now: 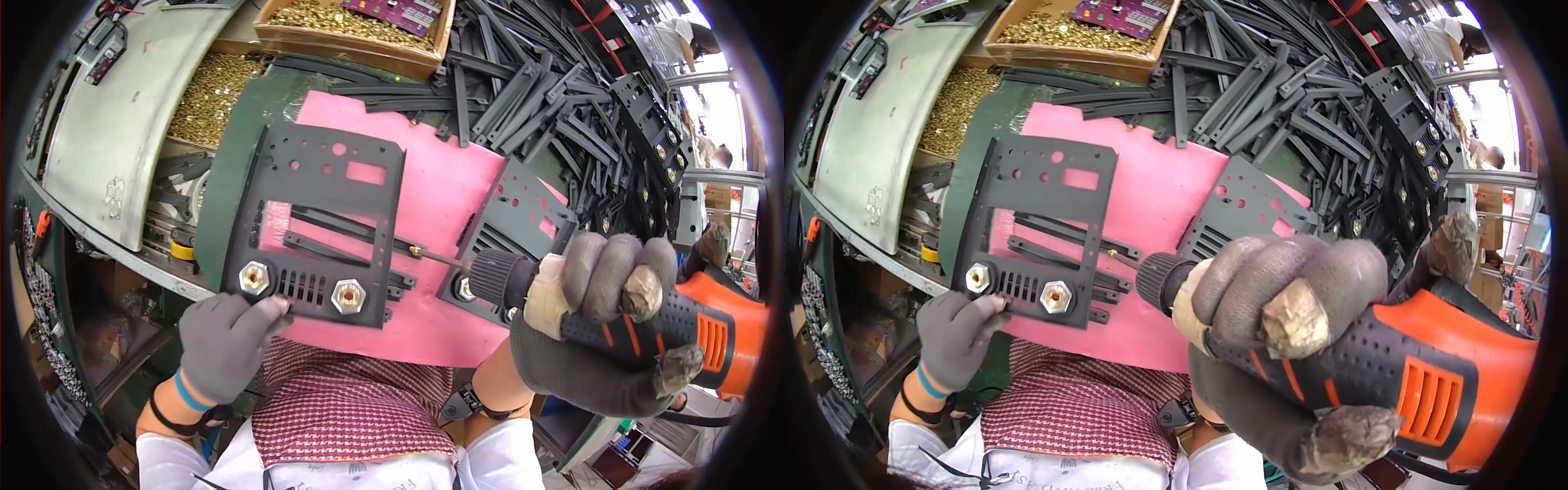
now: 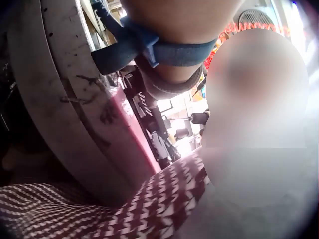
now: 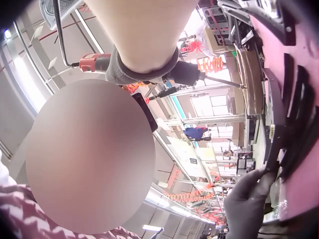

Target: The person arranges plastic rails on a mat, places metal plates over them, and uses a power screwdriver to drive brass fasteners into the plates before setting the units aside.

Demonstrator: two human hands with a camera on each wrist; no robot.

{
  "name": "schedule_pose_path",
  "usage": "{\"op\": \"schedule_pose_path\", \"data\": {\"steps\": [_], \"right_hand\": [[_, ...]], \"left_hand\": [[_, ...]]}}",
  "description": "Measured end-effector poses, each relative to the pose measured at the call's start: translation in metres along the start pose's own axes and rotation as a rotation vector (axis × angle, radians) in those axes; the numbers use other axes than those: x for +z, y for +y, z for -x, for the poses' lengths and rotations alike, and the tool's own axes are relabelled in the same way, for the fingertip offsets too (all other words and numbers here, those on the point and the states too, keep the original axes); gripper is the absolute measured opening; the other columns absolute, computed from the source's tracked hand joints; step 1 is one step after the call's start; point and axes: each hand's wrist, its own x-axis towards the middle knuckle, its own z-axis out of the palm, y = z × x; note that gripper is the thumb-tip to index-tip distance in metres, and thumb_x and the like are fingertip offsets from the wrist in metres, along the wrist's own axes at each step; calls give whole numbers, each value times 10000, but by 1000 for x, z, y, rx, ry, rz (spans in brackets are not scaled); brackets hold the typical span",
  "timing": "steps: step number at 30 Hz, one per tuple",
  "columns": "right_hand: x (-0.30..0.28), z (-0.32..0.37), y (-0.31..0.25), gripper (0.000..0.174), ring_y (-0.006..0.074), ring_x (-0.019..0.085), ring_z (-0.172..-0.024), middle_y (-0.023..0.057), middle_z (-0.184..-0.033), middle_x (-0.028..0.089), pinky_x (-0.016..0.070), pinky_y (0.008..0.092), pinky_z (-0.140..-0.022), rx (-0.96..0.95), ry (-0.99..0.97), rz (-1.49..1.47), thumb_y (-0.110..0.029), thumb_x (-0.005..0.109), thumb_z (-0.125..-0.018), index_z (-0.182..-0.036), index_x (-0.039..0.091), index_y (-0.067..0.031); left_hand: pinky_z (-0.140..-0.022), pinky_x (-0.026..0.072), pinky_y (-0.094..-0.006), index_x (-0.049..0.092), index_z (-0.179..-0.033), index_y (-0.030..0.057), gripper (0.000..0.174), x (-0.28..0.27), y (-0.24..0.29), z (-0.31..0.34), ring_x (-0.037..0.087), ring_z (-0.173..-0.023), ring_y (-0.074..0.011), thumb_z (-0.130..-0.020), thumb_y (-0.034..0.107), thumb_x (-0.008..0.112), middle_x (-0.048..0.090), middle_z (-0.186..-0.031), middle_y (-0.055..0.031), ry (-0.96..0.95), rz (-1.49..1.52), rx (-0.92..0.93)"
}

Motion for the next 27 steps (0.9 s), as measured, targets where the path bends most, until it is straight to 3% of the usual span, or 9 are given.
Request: {"op": "schedule_pose_path", "data": {"steps": [2, 9, 15, 18, 20, 23, 27], "right_hand": [[-2, 1, -1, 485, 112, 323, -535, 13, -599, 395, 284, 250, -511, 4, 52, 55, -481, 639, -781, -908, 515, -30], [-7, 2, 13, 546, 132, 297, -542, 30, -604, 380, 264, 286, -516, 61, 247, 160, -538, 517, -854, -934, 532, 1], [-19, 2, 32, 581, 174, 356, -566, 85, -644, 430, 293, 310, -527, -120, 47, 347, -537, 442, -890, -933, 542, 34], [-22, 3, 35, 586, 176, 361, -569, 86, -648, 433, 297, 313, -532, -115, 51, 347, -533, 433, -891, -939, 550, 39], [-24, 4, 36, 591, 178, 365, -571, 88, -652, 436, 301, 316, -538, -113, 52, 352, -529, 424, -891, -945, 558, 43], [-25, 5, 39, 599, 181, 372, -576, 90, -659, 440, 306, 320, -547, -108, 52, 354, -523, 409, -892, -955, 570, 50], [-20, 6, 41, 604, 180, 376, -582, 89, -667, 441, 313, 327, -557, -117, 66, 346, -514, 401, -894, -966, 584, 56]], "left_hand": [[-461, 384, -325, 686, -941, 130, 235, -10, 6, 2, 519, -538, -193, -732, 206, 759, 444, -594, -9, -129, -22, 71], [-443, 365, -318, 687, -906, 155, 197, 23, 23, -6, 500, -534, -157, -750, 251, 761, 425, -594, 17, -105, 18, 112], [-442, 352, -317, 689, -907, 138, 218, 24, 18, -6, 492, -531, -159, -739, 248, 773, 417, -591, 19, -85, 28, 102], [-448, 351, -315, 690, -913, 139, 231, 19, 19, -7, 490, -530, -158, -732, 254, 776, 421, -591, 18, -103, 17, 96], [-491, 369, -366, 661, -959, 85, 303, 15, 19, -7, 520, -547, -248, -699, 163, 795, 506, -647, -48, -171, 80, 87], [-492, 373, -366, 659, -961, 88, 301, 15, 18, -5, 519, -546, -250, -700, 156, 794, 510, -653, -49, -180, 83, 81], [-449, 345, -311, 692, -902, 135, 233, 19, 15, -4, 490, -529, -162, -716, 247, 777, 419, -587, 20, -109, 37, 112]]}}
